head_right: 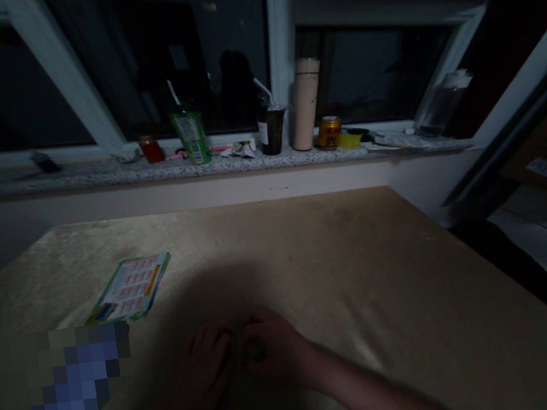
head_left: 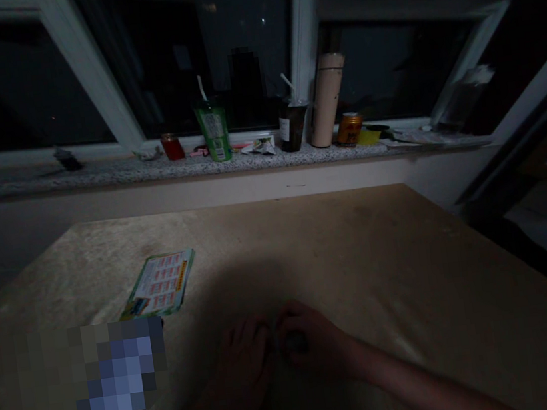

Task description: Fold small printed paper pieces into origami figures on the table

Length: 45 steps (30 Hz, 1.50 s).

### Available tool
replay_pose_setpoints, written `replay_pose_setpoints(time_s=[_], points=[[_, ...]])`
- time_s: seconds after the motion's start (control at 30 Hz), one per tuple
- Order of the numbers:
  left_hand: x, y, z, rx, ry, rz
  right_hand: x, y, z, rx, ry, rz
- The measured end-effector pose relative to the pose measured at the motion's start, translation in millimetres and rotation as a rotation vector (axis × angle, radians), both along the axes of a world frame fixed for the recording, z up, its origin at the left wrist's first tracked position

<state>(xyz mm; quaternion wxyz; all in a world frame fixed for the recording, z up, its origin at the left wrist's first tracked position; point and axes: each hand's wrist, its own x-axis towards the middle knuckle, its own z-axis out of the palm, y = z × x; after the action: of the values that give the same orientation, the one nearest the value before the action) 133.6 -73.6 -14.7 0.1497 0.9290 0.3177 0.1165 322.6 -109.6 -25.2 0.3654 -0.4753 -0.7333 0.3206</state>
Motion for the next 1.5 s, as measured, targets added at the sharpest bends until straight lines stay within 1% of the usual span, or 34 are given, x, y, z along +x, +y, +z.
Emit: replay_pose_setpoints(time_s=[0.2,0.33,0.43,0.53,0.67,0.77,0.93,1.03,1.17,1.37,1.5], points=[[1.6,-3.1,-1.9,0.039,0.021,0.008,1.7,-0.1,-0.3,-0.033,0.017,0.037],[5.8,-5.6,3.1,0.062,0.077,0.060,2.0,1.9,-1.1,-0.051,-0.018,0.048],[8.3,-6.1,5.4,0.078,0.121,0.070,1.1,3.1,0.0,-0.046,-0.028,0.061],[8.4,-4.8,1.6,0.088,0.112,0.069,-0.5,2.8,3.2,-0.057,-0.054,0.045],[6.7,-3.3,-7.0,0.068,0.083,0.069,-2.9,5.0,7.0,-0.086,-0.084,0.043],[5.8,-3.2,-9.7,0.060,0.078,0.072,-3.8,12.6,9.8,-0.122,-0.126,0.067],[4.4,-2.0,-4.4,0.018,0.044,0.069,-4.0,27.4,17.8,-0.137,-0.272,0.177],[3.0,-0.6,-0.8,-0.024,0.029,0.061,-4.6,30.5,21.2,-0.137,-0.320,0.195],[0.3,0.4,0.3,-0.059,-0.003,0.031,-5.8,29.8,21.4,-0.123,-0.314,0.188],[-4.2,3.7,1.6,-0.114,0.021,-0.015,-5.4,28.9,18.2,-0.112,-0.284,0.166],[-7.2,6.8,-1.0,-0.103,0.007,-0.032,-3.0,29.4,16.3,-0.098,-0.276,0.188]])
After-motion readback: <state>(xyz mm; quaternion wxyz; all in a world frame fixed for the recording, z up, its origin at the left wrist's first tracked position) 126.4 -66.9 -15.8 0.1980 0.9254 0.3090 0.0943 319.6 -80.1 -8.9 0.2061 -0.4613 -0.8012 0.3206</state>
